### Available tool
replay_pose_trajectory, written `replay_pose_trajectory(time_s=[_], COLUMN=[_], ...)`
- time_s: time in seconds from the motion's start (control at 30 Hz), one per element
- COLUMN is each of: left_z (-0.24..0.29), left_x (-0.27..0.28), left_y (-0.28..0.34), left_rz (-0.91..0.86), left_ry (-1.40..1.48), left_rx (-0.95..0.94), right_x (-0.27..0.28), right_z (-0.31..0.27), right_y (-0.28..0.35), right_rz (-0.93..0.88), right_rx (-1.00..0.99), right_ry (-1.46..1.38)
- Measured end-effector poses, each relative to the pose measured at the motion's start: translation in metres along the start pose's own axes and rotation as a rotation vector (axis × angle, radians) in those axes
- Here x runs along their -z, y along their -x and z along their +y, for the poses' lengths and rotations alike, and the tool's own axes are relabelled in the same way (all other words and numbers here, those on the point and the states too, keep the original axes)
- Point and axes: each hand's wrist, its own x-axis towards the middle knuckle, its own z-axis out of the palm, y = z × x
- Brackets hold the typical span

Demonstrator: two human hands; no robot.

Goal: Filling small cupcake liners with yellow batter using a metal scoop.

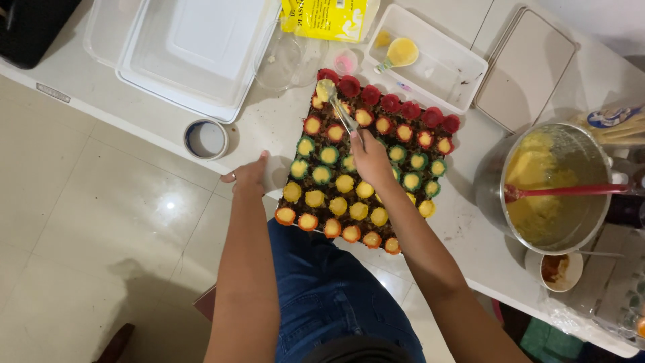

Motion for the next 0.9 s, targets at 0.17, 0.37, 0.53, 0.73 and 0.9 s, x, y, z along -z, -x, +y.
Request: replay_pose_trajectory(time_s=[0.17, 0.37, 0.53, 0.73, 0.9], left_z=[-0.004, -0.003, -0.008, -0.006, -0.008], left_x=[-0.005, -0.003, -0.013, -0.011, -0.012], left_y=[-0.012, -0.005, -0.028, -0.02, -0.026], left_rz=[0.019, 0.027, 0.063, 0.049, 0.06], left_ry=[0.044, 0.035, 0.093, 0.111, 0.073], left_rx=[-0.015, -0.008, -0.043, -0.019, -0.041], right_x=[-0.002, -0.004, -0.008, -0.004, 0.003], right_z=[0.012, 0.02, 0.026, 0.012, -0.014], right_y=[-0.005, -0.008, -0.011, -0.002, 0.008], right_rz=[-0.001, -0.068, -0.077, -0.019, -0.002], right_rx=[0.023, 0.003, -0.01, 0.031, -0.025], right_ry=[-0.05, -0.224, -0.336, -0.143, 0.177])
